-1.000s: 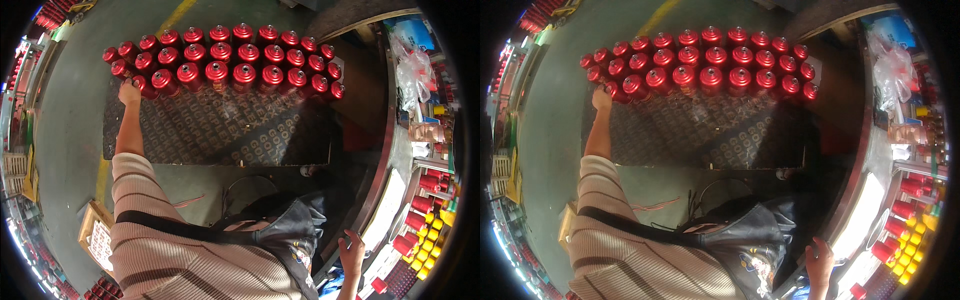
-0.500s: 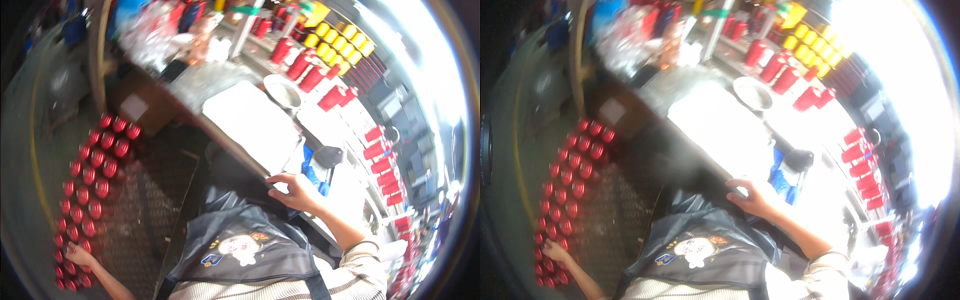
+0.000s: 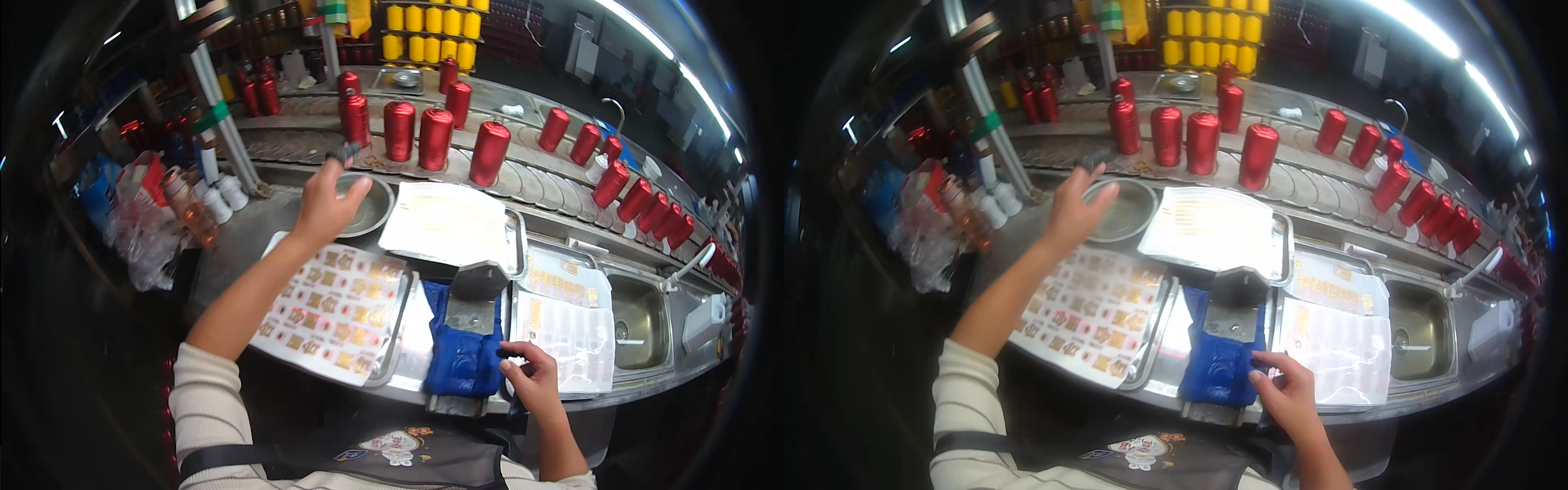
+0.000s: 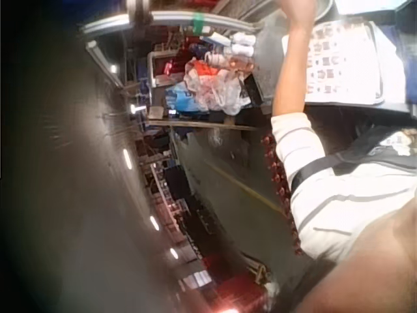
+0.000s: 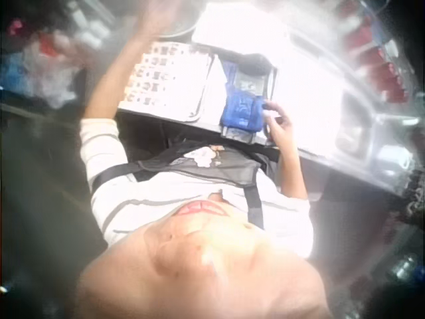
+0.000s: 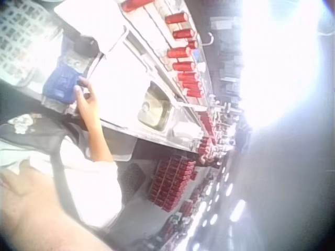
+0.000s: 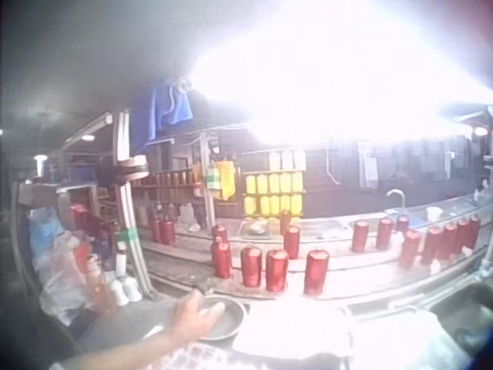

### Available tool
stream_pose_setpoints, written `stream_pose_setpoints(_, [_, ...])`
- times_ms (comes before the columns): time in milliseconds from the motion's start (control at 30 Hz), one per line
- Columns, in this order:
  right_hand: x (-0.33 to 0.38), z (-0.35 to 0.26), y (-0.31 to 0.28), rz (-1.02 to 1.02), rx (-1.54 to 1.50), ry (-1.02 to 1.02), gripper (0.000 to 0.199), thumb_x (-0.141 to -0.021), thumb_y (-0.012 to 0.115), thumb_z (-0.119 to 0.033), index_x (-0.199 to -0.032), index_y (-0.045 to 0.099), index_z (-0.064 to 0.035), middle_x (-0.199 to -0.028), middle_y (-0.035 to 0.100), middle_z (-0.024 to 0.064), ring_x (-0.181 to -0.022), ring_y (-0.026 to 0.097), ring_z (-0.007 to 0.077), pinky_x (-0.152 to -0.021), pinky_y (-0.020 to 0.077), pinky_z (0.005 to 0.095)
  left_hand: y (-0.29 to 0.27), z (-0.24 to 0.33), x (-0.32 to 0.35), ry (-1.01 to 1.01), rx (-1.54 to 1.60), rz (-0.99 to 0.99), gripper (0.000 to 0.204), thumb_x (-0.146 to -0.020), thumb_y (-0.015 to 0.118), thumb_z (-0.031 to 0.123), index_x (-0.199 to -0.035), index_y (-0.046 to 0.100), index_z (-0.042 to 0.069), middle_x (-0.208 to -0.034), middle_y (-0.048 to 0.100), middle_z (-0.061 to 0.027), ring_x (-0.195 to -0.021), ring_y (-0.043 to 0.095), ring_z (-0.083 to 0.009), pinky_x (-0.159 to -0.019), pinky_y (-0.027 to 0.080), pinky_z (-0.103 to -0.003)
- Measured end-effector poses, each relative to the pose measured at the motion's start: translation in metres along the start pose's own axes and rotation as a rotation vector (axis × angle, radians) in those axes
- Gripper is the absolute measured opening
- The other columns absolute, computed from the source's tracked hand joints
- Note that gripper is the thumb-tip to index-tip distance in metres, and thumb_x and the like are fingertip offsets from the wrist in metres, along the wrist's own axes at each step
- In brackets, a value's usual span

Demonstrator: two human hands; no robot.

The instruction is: The person applies gold stickers to red cylindrical cans. They peel each sticker from a sheet, align it on the can, and smooth it with a blue cloth. The person handles multiple cans one at a time and places finished cans on a nearby rack.

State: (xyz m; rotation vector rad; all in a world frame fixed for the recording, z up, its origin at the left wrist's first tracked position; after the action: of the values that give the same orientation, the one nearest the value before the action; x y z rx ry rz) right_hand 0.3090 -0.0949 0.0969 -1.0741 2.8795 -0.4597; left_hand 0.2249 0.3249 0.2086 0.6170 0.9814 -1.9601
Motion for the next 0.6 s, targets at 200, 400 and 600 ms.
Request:
stream_pose_setpoints(200, [-0.004, 0.058, -0.081, 0.254, -0.086, 0.176, 0.030, -0.086, 0.068, 0.001, -0.115, 0.067, 0.0020, -0.104, 0.070, 0.0083, -0.060, 0.053, 0.0008, -0.053, 0.0396, 0.0165, 0.142, -0.139, -0.187, -0.338, -0.193, 0.056, 0.084, -0.076, 0.077, 0.059, -0.122, 0.055, -0.008, -0.114, 0.065, -0.0319, -0.110, 0.064, -0.0425, -0.091, 0.050, -0.046])
stream_pose_setpoints(400, [-0.021, 0.099, -0.118, 0.384, -0.110, 0.269, 0.029, -0.086, 0.066, 0.002, -0.115, 0.067, 0.0027, -0.105, 0.070, 0.0100, -0.060, 0.054, 0.0012, -0.056, 0.0416, 0.0169, 0.255, -0.188, -0.211, -0.360, -0.106, 0.036, 0.053, -0.074, 0.076, 0.054, -0.089, 0.073, 0.004, -0.089, 0.074, -0.0167, -0.089, 0.071, -0.0344, -0.080, 0.052, -0.044])
stream_pose_setpoints(600, [-0.100, 0.073, -0.112, 0.286, -0.034, -0.026, 0.029, -0.087, 0.068, -0.001, -0.115, 0.067, 0.0022, -0.099, 0.071, 0.0074, -0.057, 0.045, -0.0009, -0.053, 0.0372, 0.0167, 0.227, -0.166, -0.164, -0.262, 0.116, 0.280, 0.039, -0.082, 0.076, 0.041, -0.088, 0.072, 0.003, -0.084, 0.074, -0.0117, -0.077, 0.070, -0.0245, -0.074, 0.052, -0.037])
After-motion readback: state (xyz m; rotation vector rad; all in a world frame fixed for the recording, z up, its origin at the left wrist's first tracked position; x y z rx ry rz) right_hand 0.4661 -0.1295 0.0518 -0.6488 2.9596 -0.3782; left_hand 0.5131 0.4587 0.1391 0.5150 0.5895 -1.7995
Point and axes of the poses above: each hand's wrist, its own x-axis away from the middle knuckle, its own y-axis out of the palm, z = x × y, the point moved 10 cm from there along -x, towards the middle knuckle
